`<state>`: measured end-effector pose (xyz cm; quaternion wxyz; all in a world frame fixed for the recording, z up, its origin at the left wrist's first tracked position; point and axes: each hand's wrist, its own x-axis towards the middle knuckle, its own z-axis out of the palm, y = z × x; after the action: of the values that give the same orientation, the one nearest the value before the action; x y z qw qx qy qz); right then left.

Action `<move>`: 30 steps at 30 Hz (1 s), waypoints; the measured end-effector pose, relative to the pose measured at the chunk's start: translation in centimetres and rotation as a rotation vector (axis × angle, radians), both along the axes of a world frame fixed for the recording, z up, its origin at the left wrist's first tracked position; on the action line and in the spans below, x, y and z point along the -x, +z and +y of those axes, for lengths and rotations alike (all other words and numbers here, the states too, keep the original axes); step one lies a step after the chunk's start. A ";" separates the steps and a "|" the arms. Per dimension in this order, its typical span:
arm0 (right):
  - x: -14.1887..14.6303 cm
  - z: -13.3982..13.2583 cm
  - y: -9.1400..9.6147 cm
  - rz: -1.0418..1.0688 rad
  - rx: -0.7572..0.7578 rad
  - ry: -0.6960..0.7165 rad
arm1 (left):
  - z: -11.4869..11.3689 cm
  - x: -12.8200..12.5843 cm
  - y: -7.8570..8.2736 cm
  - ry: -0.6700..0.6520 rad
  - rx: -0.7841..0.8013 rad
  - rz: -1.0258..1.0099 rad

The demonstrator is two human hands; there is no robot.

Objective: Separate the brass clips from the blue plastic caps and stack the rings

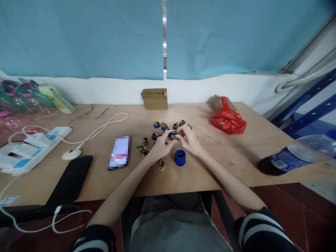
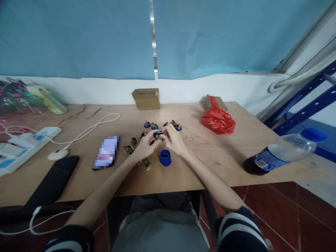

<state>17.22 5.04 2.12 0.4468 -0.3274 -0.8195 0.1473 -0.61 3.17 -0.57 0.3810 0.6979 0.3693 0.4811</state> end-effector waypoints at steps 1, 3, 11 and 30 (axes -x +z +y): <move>0.0 0.0 0.0 -0.012 -0.001 0.004 | 0.0 0.0 0.0 0.012 -0.017 0.010; 0.0 0.0 0.1 -0.023 0.006 0.014 | -0.1 -0.1 0.2 0.034 -0.048 0.010; 0.1 -0.5 0.1 -0.027 0.003 0.021 | 0.4 -0.1 0.1 0.078 -0.060 -0.073; 0.1 0.6 -0.1 0.341 0.518 0.134 | 0.5 0.2 1.0 0.094 0.021 -0.223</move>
<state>17.07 5.66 1.98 0.4687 -0.3460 -0.6878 0.4331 -0.84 3.72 0.44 0.4040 0.6178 0.3619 0.5693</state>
